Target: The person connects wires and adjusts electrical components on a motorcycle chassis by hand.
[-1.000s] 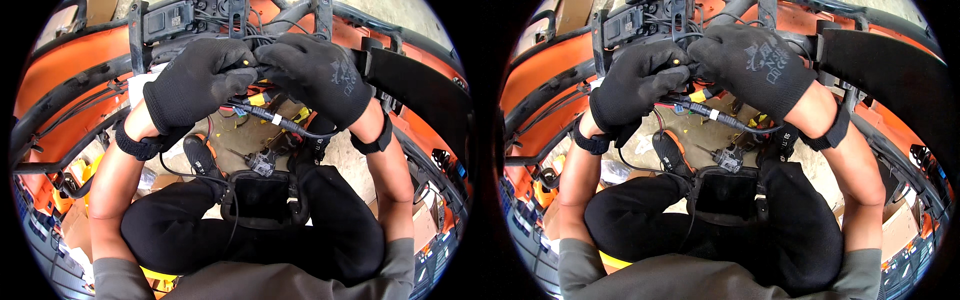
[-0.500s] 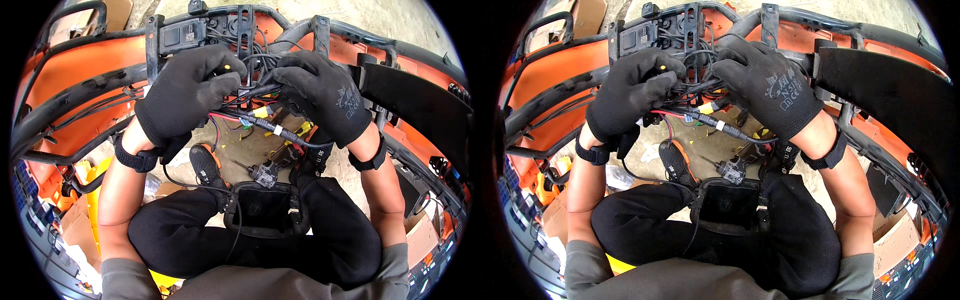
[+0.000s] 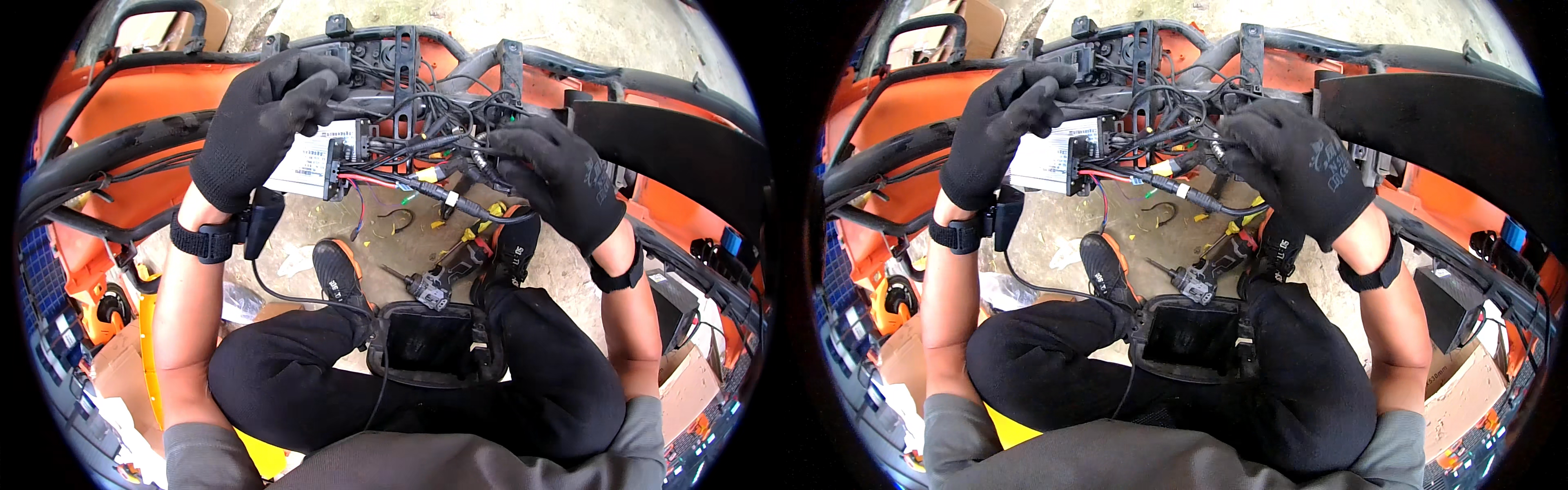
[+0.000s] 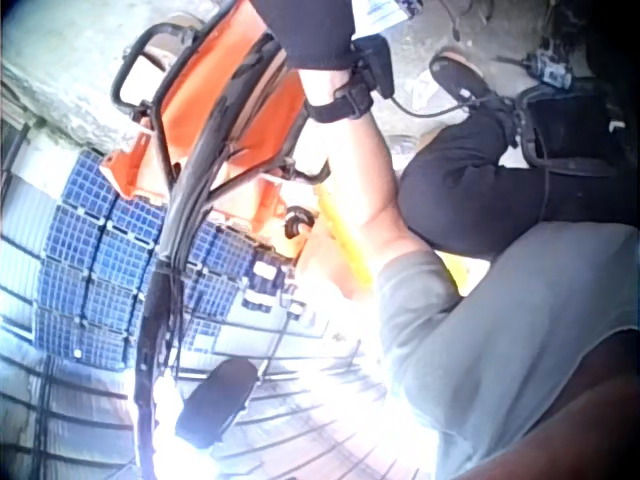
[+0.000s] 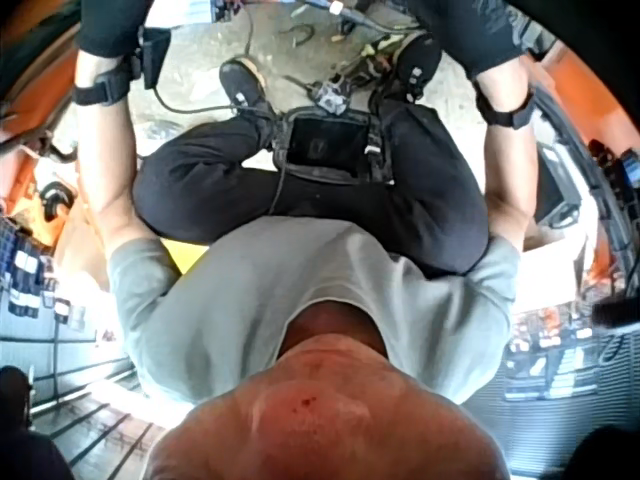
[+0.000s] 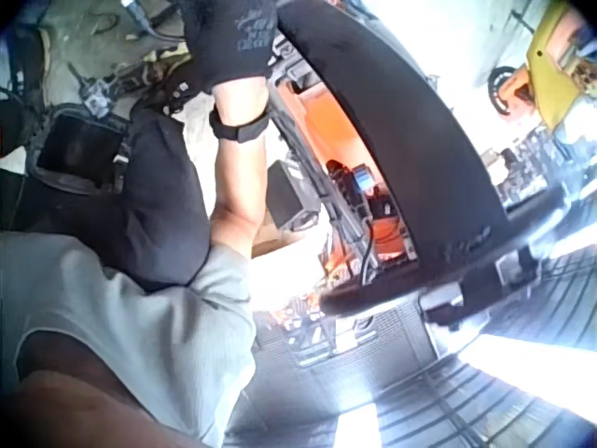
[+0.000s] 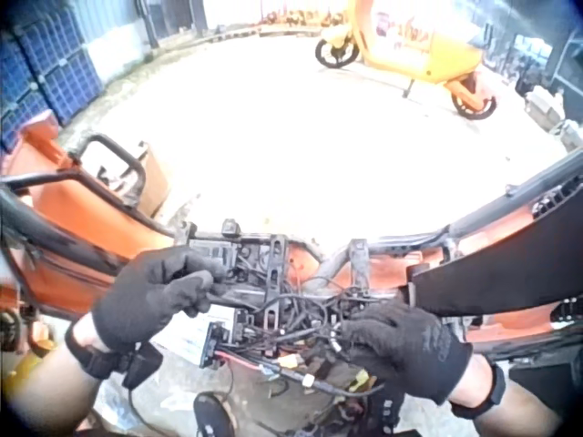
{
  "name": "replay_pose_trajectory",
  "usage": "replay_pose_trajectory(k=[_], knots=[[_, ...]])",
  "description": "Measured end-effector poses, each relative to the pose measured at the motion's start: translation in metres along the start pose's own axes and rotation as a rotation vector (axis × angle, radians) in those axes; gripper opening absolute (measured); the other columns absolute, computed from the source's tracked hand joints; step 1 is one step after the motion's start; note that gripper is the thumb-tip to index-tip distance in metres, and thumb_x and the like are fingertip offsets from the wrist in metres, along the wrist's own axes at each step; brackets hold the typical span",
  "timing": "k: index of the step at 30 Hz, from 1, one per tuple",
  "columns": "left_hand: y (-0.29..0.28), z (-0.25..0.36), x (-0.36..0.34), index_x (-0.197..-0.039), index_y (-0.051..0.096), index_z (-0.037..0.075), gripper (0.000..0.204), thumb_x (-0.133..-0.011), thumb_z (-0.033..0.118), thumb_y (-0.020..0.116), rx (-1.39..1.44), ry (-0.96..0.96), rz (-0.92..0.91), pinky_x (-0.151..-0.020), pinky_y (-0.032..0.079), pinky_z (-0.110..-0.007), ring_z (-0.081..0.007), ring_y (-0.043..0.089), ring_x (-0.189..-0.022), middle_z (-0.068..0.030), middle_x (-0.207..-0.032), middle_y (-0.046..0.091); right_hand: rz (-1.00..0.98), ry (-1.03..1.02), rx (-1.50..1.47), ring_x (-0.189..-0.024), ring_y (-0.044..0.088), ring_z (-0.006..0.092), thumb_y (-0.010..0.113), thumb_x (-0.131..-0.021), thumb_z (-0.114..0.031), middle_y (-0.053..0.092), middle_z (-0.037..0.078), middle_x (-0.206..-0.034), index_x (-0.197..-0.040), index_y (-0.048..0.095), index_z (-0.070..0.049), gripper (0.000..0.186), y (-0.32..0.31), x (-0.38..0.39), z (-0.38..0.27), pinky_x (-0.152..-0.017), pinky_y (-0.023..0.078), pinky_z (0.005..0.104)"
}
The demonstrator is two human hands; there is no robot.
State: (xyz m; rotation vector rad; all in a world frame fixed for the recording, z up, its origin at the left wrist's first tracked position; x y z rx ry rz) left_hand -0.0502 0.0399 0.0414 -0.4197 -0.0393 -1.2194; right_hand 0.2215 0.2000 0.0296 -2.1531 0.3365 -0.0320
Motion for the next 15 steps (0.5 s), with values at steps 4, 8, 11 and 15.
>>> replay_pose_trajectory(k=[4,8,11,15], knots=[[-0.006,-0.005,0.018,-0.122,0.067,0.002,0.026,-0.098,0.012,0.066,-0.395,0.073,-0.068,-0.086,0.050,-0.028,-0.0142,0.064,-0.096,-0.0058,-0.108,0.071,-0.001,0.036,0.070,-0.104,0.063,0.0369,0.072,-0.087,-0.012,0.067,0.015,-0.111,-0.118,0.067,-0.007,0.032,-0.008,0.024,-0.008,-0.089,0.052,0.0463],[0.002,-0.008,0.043,-0.128,0.063,0.009,0.051,-0.081,0.021,0.080,-0.918,0.433,-0.152,-0.106,0.042,-0.050,-0.0388,0.055,-0.126,-0.0145,-0.130,0.063,-0.061,0.130,0.018,-0.105,0.063,0.0369,0.073,-0.087,-0.013,0.066,0.015,-0.113,-0.120,0.067,-0.007,0.033,-0.019,0.046,-0.014,-0.090,0.052,0.0460],[0.012,-0.030,0.053,-0.139,0.057,0.015,0.066,-0.078,0.020,0.081,-0.997,0.431,-0.163,-0.112,0.038,-0.051,-0.0395,0.050,-0.133,-0.0173,-0.141,0.054,-0.038,0.145,-0.011,-0.106,0.063,0.0366,0.074,-0.087,-0.015,0.066,0.015,-0.113,-0.120,0.067,-0.007,0.035,-0.015,0.057,-0.021,-0.091,0.052,0.0455],[0.030,-0.044,0.063,-0.148,0.050,0.020,0.079,-0.076,0.020,0.082,-1.215,0.422,-0.103,-0.112,0.037,-0.054,-0.0388,0.044,-0.138,-0.0161,-0.147,0.049,0.015,0.184,-0.044,-0.109,0.063,0.0366,0.075,-0.087,-0.016,0.067,0.015,-0.113,-0.121,0.067,-0.007,0.036,-0.008,0.071,-0.022,-0.092,0.052,0.0436]])
Point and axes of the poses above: each hand's wrist, its own x-axis away from the middle knuckle, its own y-axis out of the palm, z = x × y, the point moved 3 cm from there along -x, towards the middle knuckle
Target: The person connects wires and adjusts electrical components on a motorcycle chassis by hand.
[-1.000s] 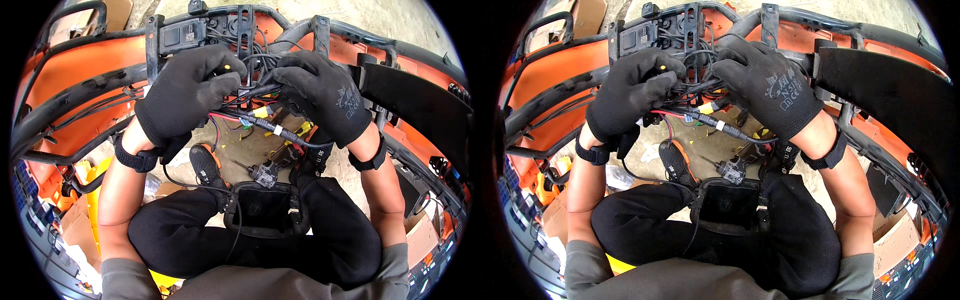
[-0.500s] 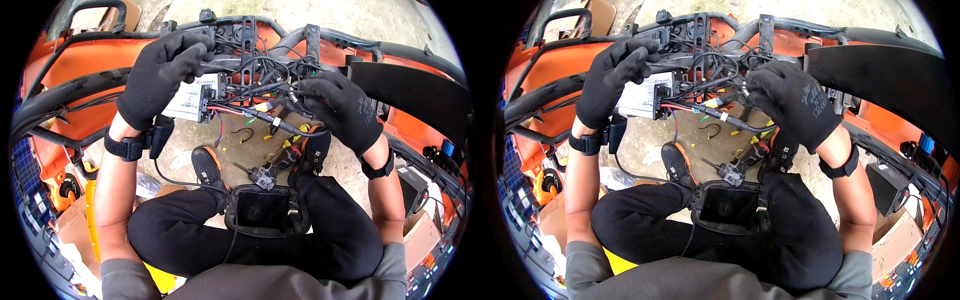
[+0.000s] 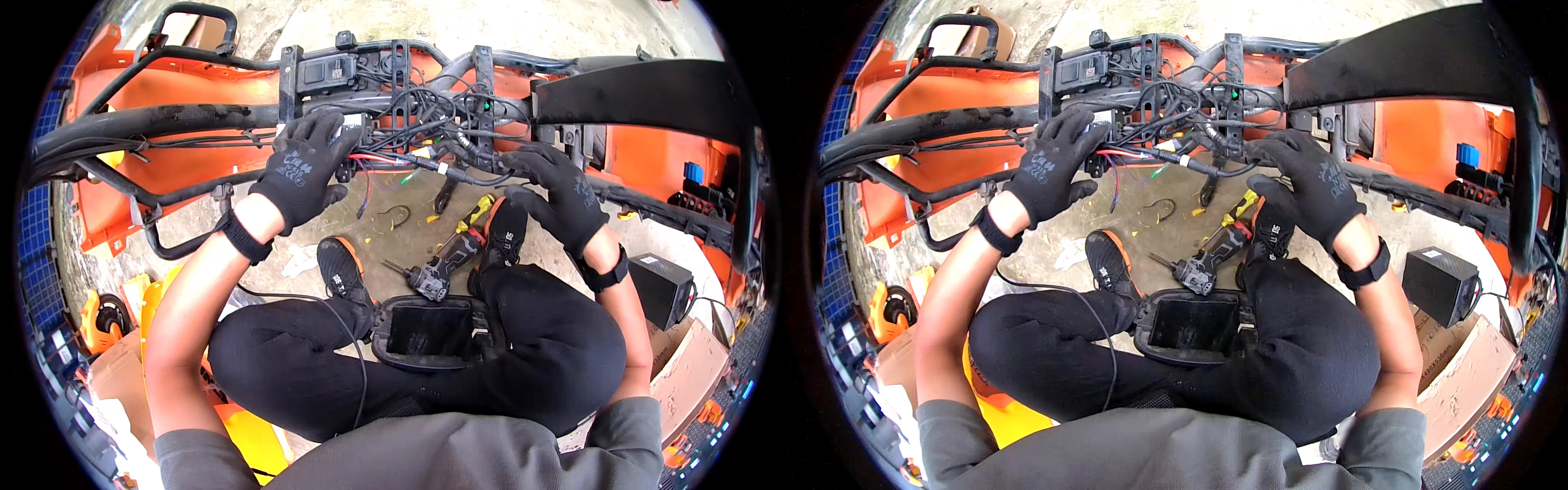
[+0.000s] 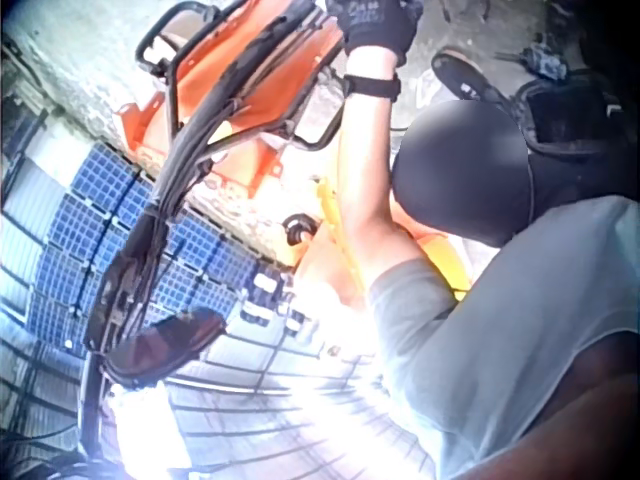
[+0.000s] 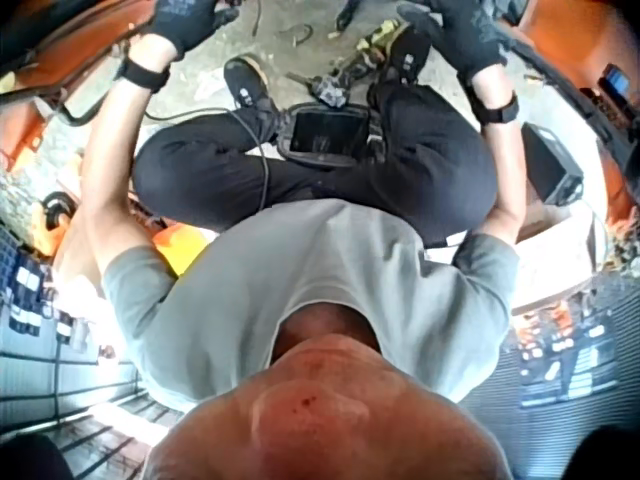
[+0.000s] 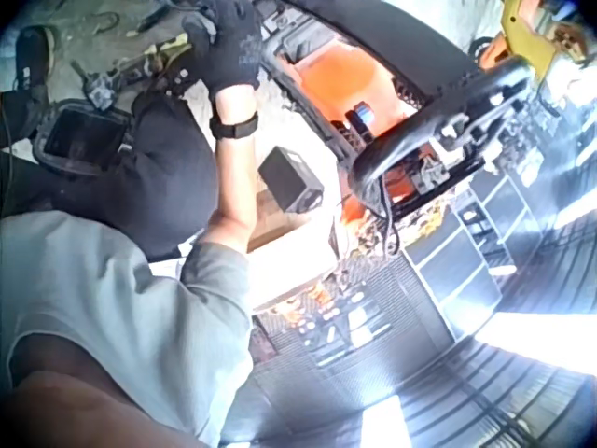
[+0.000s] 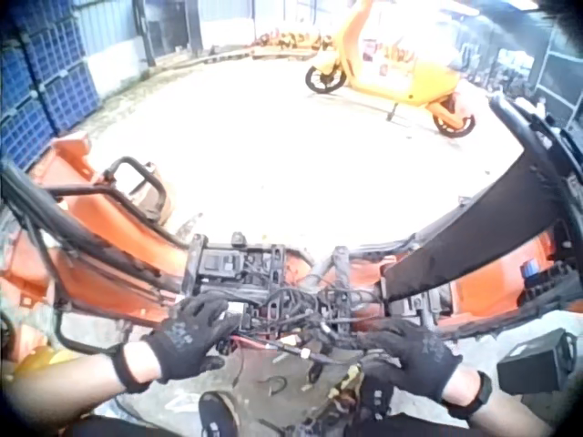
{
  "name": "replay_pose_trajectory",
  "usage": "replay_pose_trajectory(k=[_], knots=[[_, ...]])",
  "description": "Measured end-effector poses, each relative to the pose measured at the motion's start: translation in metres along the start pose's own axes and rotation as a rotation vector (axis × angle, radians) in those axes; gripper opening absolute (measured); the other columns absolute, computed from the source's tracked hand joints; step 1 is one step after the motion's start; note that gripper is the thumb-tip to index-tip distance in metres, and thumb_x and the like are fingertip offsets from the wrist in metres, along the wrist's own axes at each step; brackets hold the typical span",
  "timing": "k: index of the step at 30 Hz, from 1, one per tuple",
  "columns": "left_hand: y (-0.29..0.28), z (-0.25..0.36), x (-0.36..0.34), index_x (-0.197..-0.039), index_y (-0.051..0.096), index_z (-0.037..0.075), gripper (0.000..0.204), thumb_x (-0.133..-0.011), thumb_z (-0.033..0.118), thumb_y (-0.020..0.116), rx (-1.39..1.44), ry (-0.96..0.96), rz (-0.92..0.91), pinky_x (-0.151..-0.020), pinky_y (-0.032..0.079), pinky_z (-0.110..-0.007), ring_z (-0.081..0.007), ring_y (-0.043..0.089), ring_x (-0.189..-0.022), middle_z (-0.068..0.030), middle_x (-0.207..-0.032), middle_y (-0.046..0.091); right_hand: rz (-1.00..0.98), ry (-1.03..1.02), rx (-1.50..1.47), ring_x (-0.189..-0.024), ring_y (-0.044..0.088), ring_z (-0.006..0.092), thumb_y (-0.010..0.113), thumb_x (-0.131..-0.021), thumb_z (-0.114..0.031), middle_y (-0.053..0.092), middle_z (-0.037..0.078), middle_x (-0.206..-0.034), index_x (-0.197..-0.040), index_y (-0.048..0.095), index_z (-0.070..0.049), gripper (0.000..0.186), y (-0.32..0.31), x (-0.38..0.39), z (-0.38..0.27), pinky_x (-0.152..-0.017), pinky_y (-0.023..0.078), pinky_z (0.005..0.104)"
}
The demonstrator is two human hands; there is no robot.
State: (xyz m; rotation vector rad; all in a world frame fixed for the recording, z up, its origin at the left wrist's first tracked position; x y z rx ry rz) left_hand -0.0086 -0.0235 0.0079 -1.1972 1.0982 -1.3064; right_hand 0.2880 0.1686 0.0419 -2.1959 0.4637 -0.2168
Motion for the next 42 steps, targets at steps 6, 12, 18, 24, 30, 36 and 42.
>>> replay_pose_trajectory(k=[6,12,18,24,30,36,42], knots=[[0.011,-0.013,-0.009,-0.149,0.049,0.024,0.079,-0.076,0.020,0.079,-0.044,0.014,-0.078,-0.110,0.038,-0.056,-0.0387,0.045,-0.138,-0.0159,-0.144,0.049,-0.020,0.004,-0.040,-0.102,0.066,0.0376,0.073,-0.090,-0.017,0.070,0.018,-0.109,-0.120,0.068,-0.005,0.033,0.012,-0.003,0.012,-0.089,0.053,0.0442],[-0.009,-0.008,-0.018,-0.146,0.052,0.015,0.073,-0.079,0.026,0.079,0.144,0.035,-0.181,-0.116,0.036,-0.051,-0.0407,0.043,-0.140,-0.0182,-0.145,0.049,-0.155,-0.017,0.035,-0.092,0.067,0.0374,0.070,-0.092,-0.015,0.070,0.018,-0.101,-0.124,0.065,-0.006,0.034,0.006,-0.006,0.017,-0.080,0.054,0.0442],[-0.036,0.003,-0.026,-0.135,0.060,0.007,0.057,-0.085,0.028,0.077,0.117,-0.121,-0.299,-0.109,0.045,-0.045,-0.0400,0.055,-0.129,-0.0198,-0.140,0.057,-0.261,-0.049,0.234,-0.087,0.067,0.0341,0.069,-0.094,-0.017,0.069,0.017,-0.094,-0.120,0.065,-0.006,0.028,-0.026,-0.012,-0.022,-0.076,0.053,0.0421],[-0.063,0.006,-0.024,-0.129,0.064,0.002,0.050,-0.089,0.031,0.072,0.414,-0.201,-0.254,-0.097,0.052,-0.041,-0.0374,0.066,-0.114,-0.0233,-0.123,0.068,-0.437,0.050,0.423,-0.093,0.067,0.0366,0.066,-0.091,-0.018,0.070,0.017,-0.096,-0.100,0.068,-0.005,0.016,-0.053,-0.027,-0.044,-0.080,0.052,0.0426],[-0.096,0.009,0.006,-0.125,0.067,0.000,0.032,-0.099,0.019,0.063,0.587,-0.462,-0.029,-0.088,0.053,-0.036,-0.0240,0.070,-0.097,-0.0153,-0.110,0.074,-0.611,0.027,0.630,-0.093,0.067,0.0390,0.064,-0.091,-0.023,0.070,0.018,-0.091,-0.094,0.069,-0.006,0.019,-0.035,-0.034,-0.088,-0.083,0.053,0.0476],[-0.081,0.003,0.039,-0.123,0.066,-0.001,0.031,-0.097,0.015,0.062,0.463,-0.476,0.091,-0.087,0.054,-0.038,-0.0283,0.071,-0.098,-0.0205,-0.109,0.074,-0.854,-0.030,0.579,-0.101,0.071,0.0382,0.062,-0.090,-0.027,0.075,0.018,-0.105,-0.103,0.076,-0.004,0.030,0.017,-0.017,-0.110,-0.089,0.056,0.0457],[-0.075,0.017,0.025,-0.126,0.065,-0.004,0.036,-0.095,0.015,0.065,0.434,-0.353,0.059,-0.089,0.055,-0.040,-0.0320,0.072,-0.102,-0.0243,-0.112,0.073,-0.846,-0.112,0.431,-0.097,0.070,0.0396,0.069,-0.089,-0.028,0.073,0.018,-0.097,-0.104,0.073,-0.006,0.027,0.047,-0.002,-0.089,-0.086,0.054,0.0482]])
Point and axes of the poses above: each hand's wrist, its own x-axis away from the middle knuckle, its own y-axis out of the palm, z = x × y, the point moved 3 cm from there along -x, towards the middle knuckle
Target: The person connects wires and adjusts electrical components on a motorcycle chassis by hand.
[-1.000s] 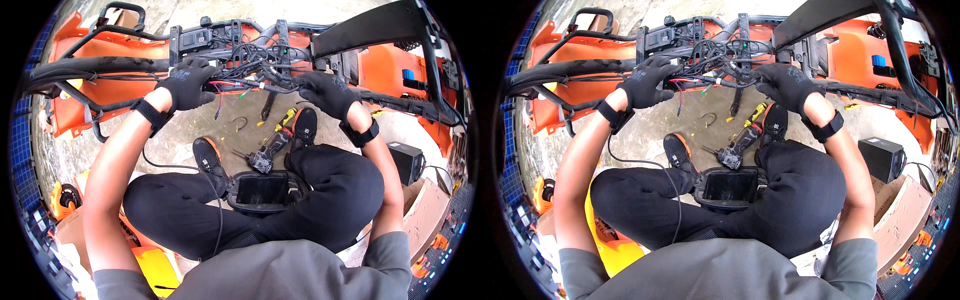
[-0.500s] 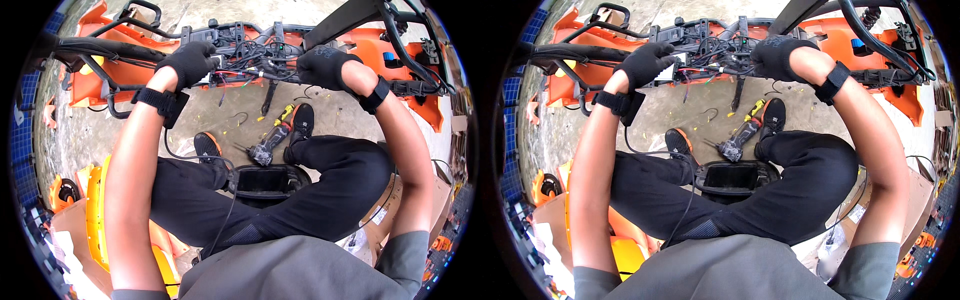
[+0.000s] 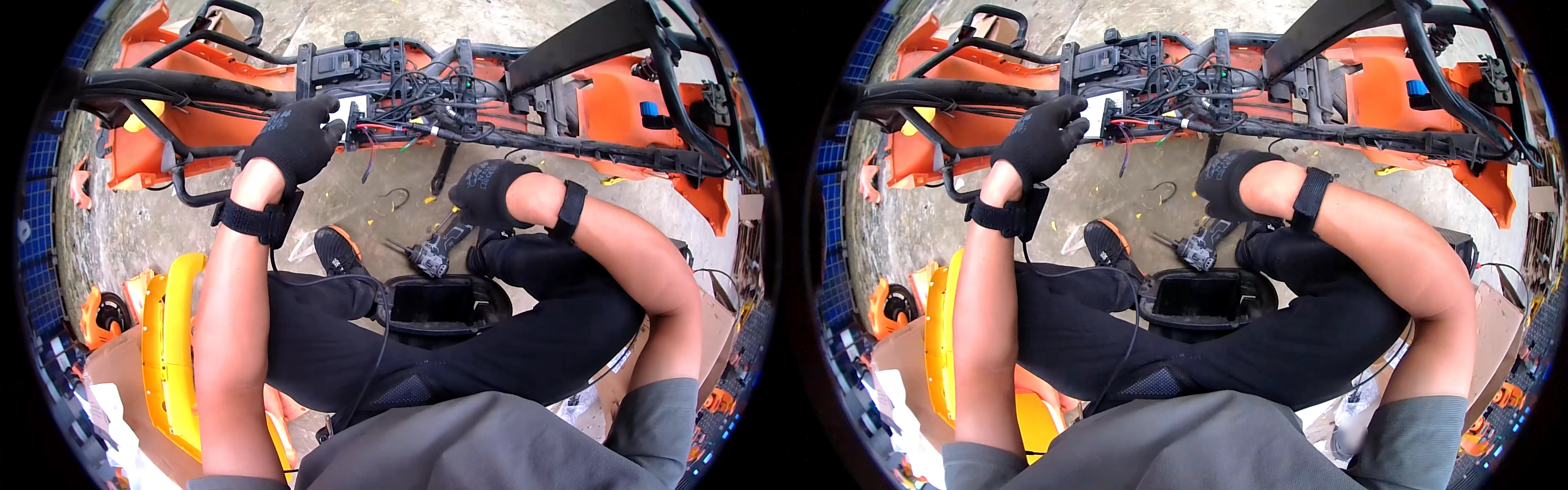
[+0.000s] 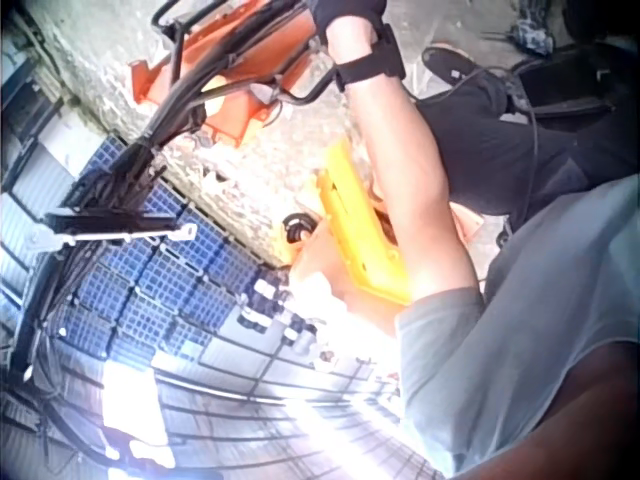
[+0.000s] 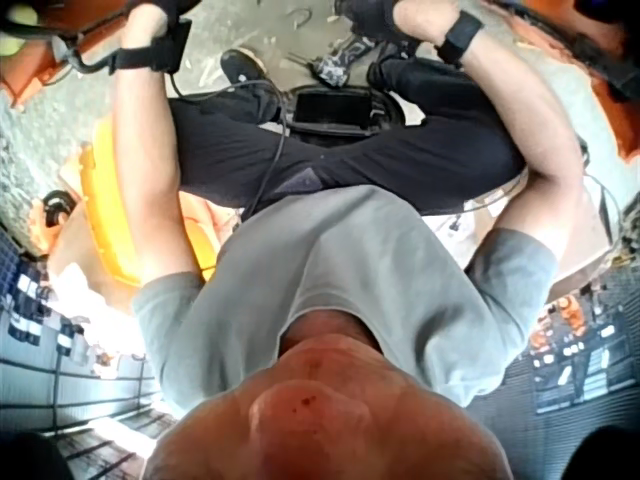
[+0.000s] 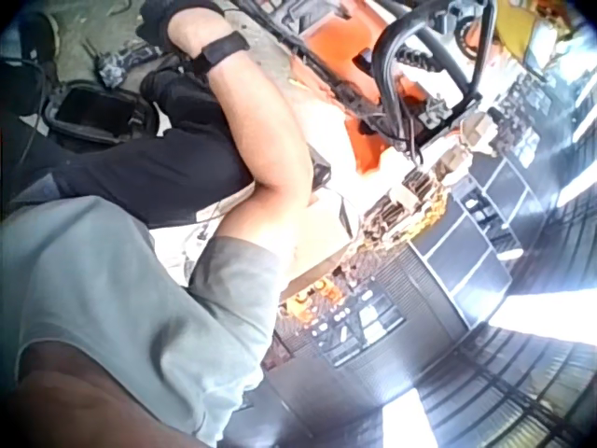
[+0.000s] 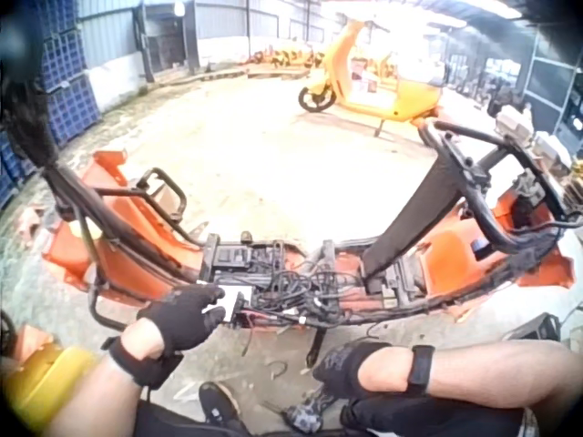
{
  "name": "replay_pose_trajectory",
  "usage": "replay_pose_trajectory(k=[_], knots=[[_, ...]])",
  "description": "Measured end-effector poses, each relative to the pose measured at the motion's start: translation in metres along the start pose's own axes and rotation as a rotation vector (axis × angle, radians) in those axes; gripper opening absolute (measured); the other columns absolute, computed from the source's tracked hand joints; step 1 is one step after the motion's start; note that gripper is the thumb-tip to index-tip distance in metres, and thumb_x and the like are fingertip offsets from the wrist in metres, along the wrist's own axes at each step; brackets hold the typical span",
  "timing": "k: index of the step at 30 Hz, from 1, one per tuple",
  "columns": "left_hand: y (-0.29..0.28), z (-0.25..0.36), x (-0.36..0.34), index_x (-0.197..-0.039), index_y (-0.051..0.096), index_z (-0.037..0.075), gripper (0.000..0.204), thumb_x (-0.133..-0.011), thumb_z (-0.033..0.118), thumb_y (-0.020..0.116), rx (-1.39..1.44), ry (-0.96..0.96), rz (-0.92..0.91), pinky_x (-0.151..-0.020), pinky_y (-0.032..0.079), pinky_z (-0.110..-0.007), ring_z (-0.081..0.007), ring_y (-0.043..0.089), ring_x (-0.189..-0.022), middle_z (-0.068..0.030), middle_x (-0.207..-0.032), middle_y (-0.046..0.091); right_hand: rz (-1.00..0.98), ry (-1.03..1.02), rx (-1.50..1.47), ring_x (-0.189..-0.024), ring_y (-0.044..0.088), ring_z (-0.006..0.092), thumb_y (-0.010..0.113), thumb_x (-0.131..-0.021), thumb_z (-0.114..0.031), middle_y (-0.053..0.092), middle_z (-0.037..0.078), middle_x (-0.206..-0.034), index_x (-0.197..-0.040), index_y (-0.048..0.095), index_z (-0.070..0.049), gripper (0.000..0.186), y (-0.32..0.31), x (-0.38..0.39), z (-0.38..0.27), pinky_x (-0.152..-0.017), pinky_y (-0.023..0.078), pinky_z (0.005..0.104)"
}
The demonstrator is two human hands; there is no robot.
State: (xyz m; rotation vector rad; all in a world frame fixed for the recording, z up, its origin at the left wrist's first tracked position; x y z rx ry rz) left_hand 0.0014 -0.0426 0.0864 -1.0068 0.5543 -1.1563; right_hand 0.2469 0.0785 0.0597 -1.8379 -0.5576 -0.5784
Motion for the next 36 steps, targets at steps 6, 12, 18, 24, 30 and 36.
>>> replay_pose_trajectory(k=[6,12,18,24,30,36], knots=[[0.013,-0.004,-0.028,-0.123,0.066,-0.002,0.035,-0.094,0.017,0.067,0.080,-0.014,-0.073,-0.091,0.054,-0.042,-0.0356,0.070,-0.105,-0.0236,-0.114,0.072,-0.021,-0.081,-0.057,-0.099,0.069,0.0397,0.070,-0.088,-0.029,0.073,0.018,-0.098,-0.103,0.071,-0.005,0.028,0.018,-0.019,-0.002,-0.086,0.054,0.0487],[0.045,0.009,-0.044,-0.119,0.067,0.002,0.034,-0.090,0.020,0.069,0.082,0.131,-0.042,-0.095,0.052,-0.046,-0.0416,0.065,-0.111,-0.0248,-0.116,0.069,-0.022,-0.164,-0.108,-0.100,0.070,0.0378,0.063,-0.089,-0.027,0.073,0.016,-0.101,-0.103,0.073,-0.006,0.027,0.017,-0.024,-0.011,-0.085,0.055,0.0481],[0.069,0.021,-0.063,-0.123,0.065,0.002,0.038,-0.088,0.016,0.072,0.152,0.195,0.046,-0.091,0.053,-0.047,-0.0429,0.066,-0.106,-0.0246,-0.112,0.070,-0.091,-0.241,-0.117,-0.098,0.070,0.0372,0.060,-0.092,-0.026,0.073,0.016,-0.097,-0.102,0.073,-0.007,0.026,0.010,-0.036,-0.030,-0.084,0.055,0.0472],[0.093,0.014,-0.079,-0.126,0.065,0.001,0.043,-0.085,0.007,0.076,0.209,0.079,-0.110,-0.093,0.054,-0.040,-0.0308,0.070,-0.107,-0.0186,-0.115,0.072,-0.046,-0.359,-0.198,-0.100,0.071,0.0345,0.065,-0.090,-0.029,0.073,0.015,-0.100,-0.103,0.073,-0.008,0.025,0.013,-0.041,-0.039,-0.083,0.057,0.0464],[0.088,-0.001,-0.088,-0.109,0.069,-0.002,0.019,-0.092,0.005,0.067,0.310,0.044,-0.098,-0.077,0.054,-0.033,-0.0185,0.067,-0.082,-0.0106,-0.090,0.071,-0.012,-0.403,-0.243,-0.098,0.069,0.0331,0.064,-0.092,-0.028,0.071,0.014,-0.098,-0.100,0.071,-0.007,0.023,0.013,-0.044,-0.033,-0.085,0.056,0.0452],[0.065,-0.016,-0.088,-0.107,0.069,0.002,0.013,-0.100,0.012,0.063,0.641,-0.191,-0.160,-0.068,0.049,-0.023,-0.0062,0.058,-0.073,0.0020,-0.086,0.066,0.007,-0.373,-0.323,-0.100,0.068,0.0335,0.064,-0.093,-0.029,0.070,0.014,-0.098,-0.100,0.070,-0.006,0.024,0.025,-0.044,-0.016,-0.085,0.055,0.0455]])
Point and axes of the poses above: each hand's wrist, its own x-axis away from the middle knuckle, its own y-axis out of the palm, z = x × y, the point moved 3 cm from there along -x, towards the middle knuckle
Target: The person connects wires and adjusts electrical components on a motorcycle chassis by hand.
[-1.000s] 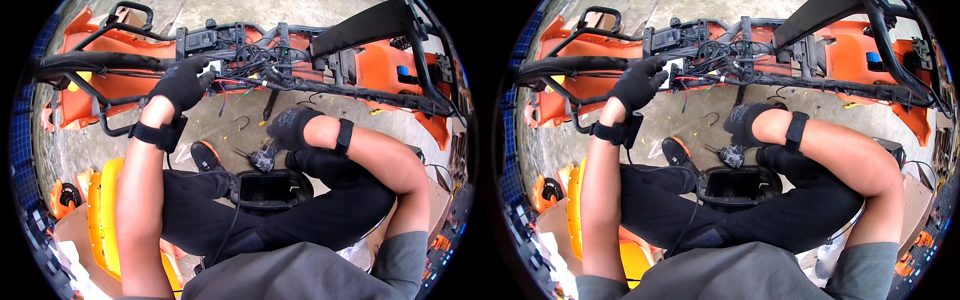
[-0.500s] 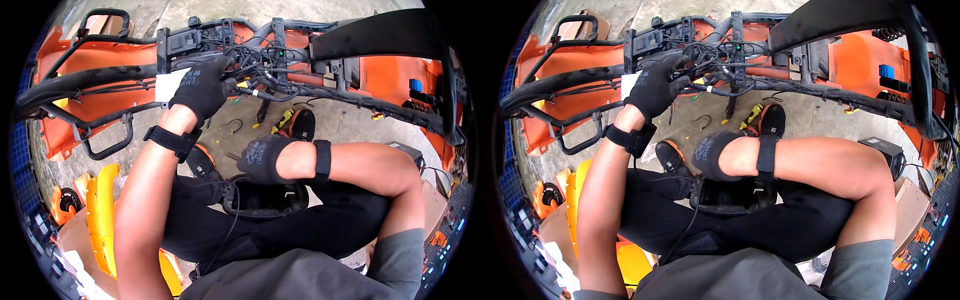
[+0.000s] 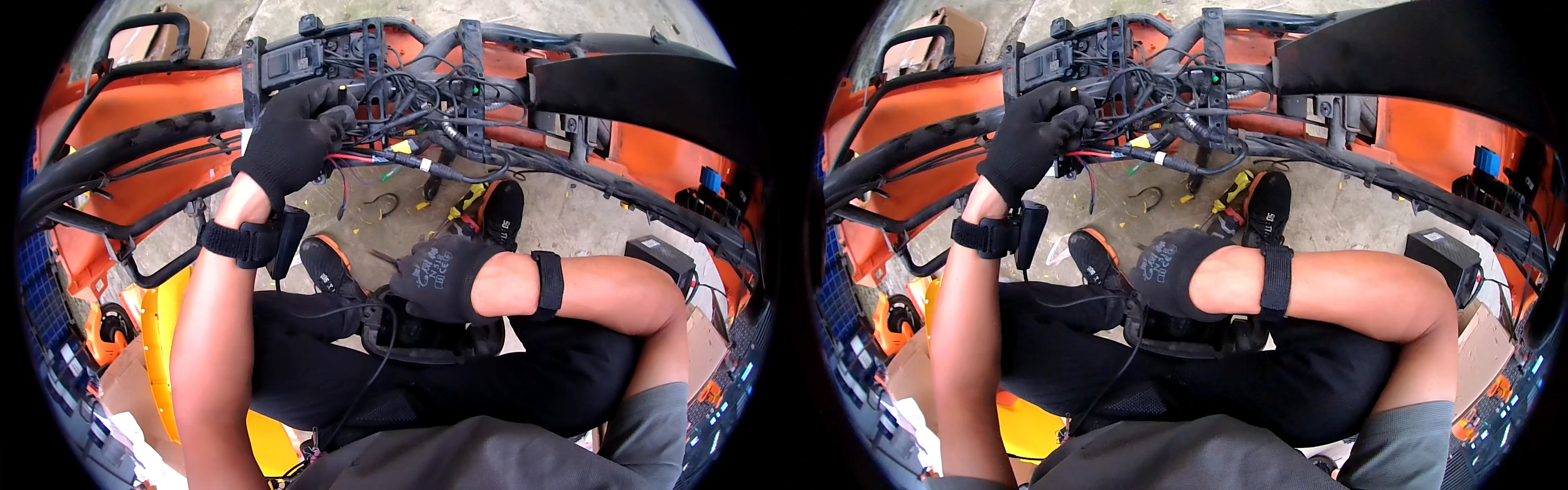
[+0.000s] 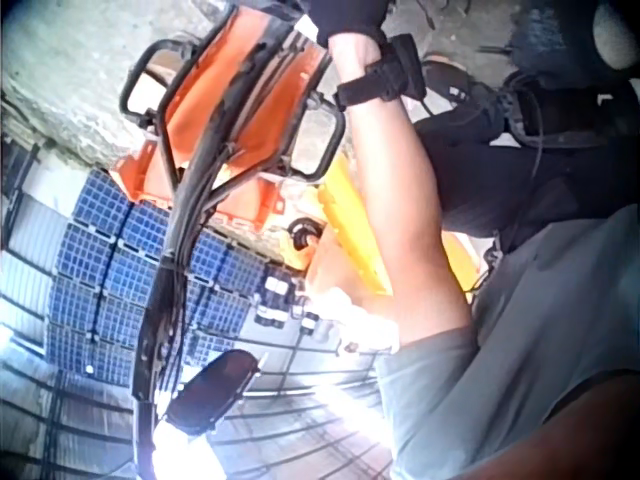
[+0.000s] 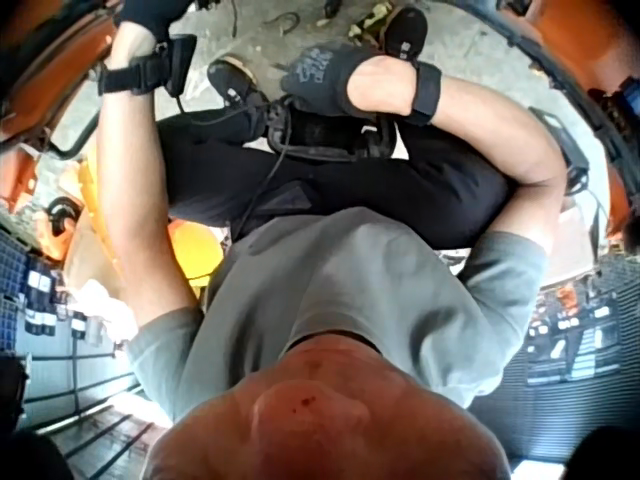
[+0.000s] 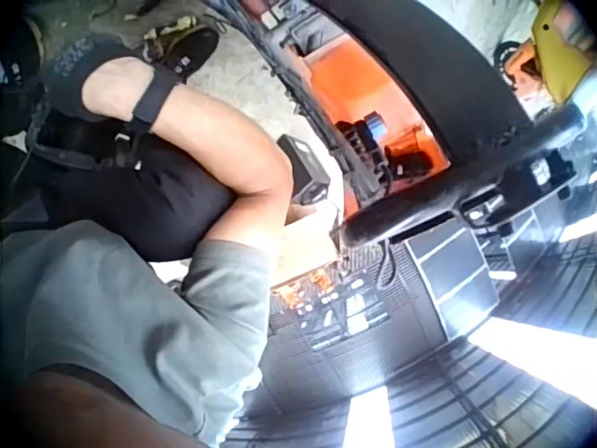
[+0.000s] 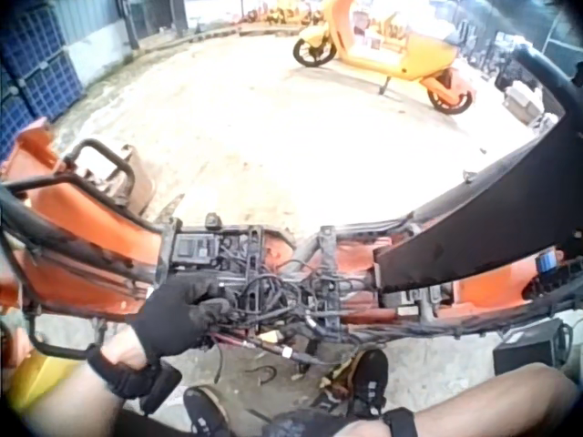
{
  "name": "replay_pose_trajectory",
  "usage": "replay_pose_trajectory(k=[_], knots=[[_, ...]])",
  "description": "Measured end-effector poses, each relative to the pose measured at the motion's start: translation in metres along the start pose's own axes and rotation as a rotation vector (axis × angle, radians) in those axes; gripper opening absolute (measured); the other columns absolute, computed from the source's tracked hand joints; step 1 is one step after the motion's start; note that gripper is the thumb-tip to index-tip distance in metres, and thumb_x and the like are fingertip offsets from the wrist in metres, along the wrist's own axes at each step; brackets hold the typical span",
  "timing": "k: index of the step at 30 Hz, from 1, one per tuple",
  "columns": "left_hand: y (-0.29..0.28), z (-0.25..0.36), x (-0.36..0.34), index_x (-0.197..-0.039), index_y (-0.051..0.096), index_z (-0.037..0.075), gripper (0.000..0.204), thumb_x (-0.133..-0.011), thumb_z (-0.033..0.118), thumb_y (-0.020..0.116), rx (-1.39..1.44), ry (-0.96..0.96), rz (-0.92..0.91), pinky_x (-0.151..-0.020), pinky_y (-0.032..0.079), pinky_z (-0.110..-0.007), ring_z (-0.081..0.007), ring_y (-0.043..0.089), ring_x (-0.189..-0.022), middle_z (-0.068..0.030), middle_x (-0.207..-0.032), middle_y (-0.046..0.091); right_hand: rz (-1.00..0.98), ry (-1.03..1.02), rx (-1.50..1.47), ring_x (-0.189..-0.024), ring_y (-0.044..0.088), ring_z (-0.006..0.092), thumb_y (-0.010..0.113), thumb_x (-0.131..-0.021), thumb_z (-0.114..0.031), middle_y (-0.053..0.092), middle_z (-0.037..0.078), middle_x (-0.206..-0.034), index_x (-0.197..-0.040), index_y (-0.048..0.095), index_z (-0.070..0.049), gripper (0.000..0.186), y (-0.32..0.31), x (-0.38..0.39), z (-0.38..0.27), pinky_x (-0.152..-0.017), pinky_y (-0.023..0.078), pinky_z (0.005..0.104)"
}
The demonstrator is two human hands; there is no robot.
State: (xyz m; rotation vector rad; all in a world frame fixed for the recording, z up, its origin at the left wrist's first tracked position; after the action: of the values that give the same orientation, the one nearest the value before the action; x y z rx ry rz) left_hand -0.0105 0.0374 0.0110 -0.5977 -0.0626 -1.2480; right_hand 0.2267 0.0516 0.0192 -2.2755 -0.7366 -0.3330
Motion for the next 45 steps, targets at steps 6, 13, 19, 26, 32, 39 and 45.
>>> replay_pose_trajectory(k=[6,13,19,26,32,39,45], knots=[[-0.008,0.001,0.005,-0.114,0.066,0.001,0.017,-0.101,0.010,0.061,0.137,0.003,-0.025,-0.070,0.050,-0.024,-0.0070,0.058,-0.074,0.0002,-0.090,0.067,-0.111,0.026,-0.038,-0.101,0.068,0.0350,0.064,-0.093,-0.029,0.070,0.016,-0.100,-0.103,0.069,-0.006,0.026,0.005,-0.006,0.000,-0.085,0.055,0.0460],[-0.003,0.003,0.014,-0.112,0.068,0.002,0.018,-0.096,0.007,0.062,0.170,0.101,-0.096,-0.081,0.051,-0.027,-0.0091,0.062,-0.088,-0.0012,-0.097,0.068,-0.078,0.000,-0.055,-0.103,0.068,0.0355,0.064,-0.093,-0.029,0.070,0.017,-0.102,-0.105,0.070,-0.006,0.027,0.013,-0.005,0.006,-0.086,0.055,0.0478],[0.003,0.015,0.023,-0.113,0.071,0.002,0.022,-0.093,0.002,0.064,0.049,0.088,-0.117,-0.084,0.051,-0.027,-0.0104,0.062,-0.092,-0.0029,-0.101,0.069,-0.071,-0.004,-0.068,-0.104,0.068,0.0354,0.065,-0.092,-0.030,0.069,0.018,-0.104,-0.105,0.070,-0.006,0.028,0.019,-0.004,0.012,-0.087,0.054,0.0474],[0.004,0.021,0.033,-0.118,0.071,0.001,0.026,-0.092,0.002,0.066,-0.057,0.061,-0.128,-0.087,0.052,-0.029,-0.0133,0.064,-0.096,-0.0064,-0.108,0.071,-0.092,0.011,-0.057,-0.103,0.068,0.0361,0.065,-0.091,-0.028,0.070,0.018,-0.102,-0.102,0.071,-0.005,0.026,0.019,-0.007,0.010,-0.087,0.055,0.0474],[0.009,0.026,0.035,-0.118,0.072,0.001,0.026,-0.092,0.005,0.068,-0.118,0.150,-0.119,-0.090,0.053,-0.031,-0.0170,0.067,-0.101,-0.0110,-0.114,0.073,-0.064,0.045,-0.051,-0.096,0.070,0.0357,0.067,-0.090,-0.027,0.071,0.016,-0.096,-0.098,0.072,-0.004,0.025,0.019,0.001,0.013,-0.083,0.056,0.0483],[0.010,0.030,0.037,-0.118,0.071,0.000,0.028,-0.092,0.008,0.070,-0.198,0.136,-0.118,-0.091,0.054,-0.033,-0.0215,0.069,-0.101,-0.0142,-0.114,0.072,-0.012,0.018,-0.026,-0.096,0.070,0.0361,0.068,-0.089,-0.027,0.071,0.016,-0.097,-0.099,0.071,-0.005,0.025,0.019,0.003,0.015,-0.082,0.056,0.0479],[0.012,0.031,0.036,-0.118,0.071,0.000,0.027,-0.092,0.010,0.070,-0.239,0.164,-0.129,-0.089,0.053,-0.034,-0.0211,0.069,-0.099,-0.0141,-0.113,0.073,0.067,-0.053,-0.027,-0.098,0.069,0.0363,0.068,-0.090,-0.028,0.070,0.016,-0.099,-0.100,0.069,-0.005,0.025,0.024,0.010,0.018,-0.082,0.055,0.0479]])
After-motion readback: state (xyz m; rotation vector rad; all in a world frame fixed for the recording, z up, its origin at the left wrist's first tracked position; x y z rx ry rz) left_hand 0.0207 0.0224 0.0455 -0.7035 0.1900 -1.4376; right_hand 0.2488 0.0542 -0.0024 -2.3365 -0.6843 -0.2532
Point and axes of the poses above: each hand's wrist, its own x-axis away from the middle knuckle, its own y-axis out of the palm, z = x × y, the point moved 3 cm from there along -x, towards the middle knuckle
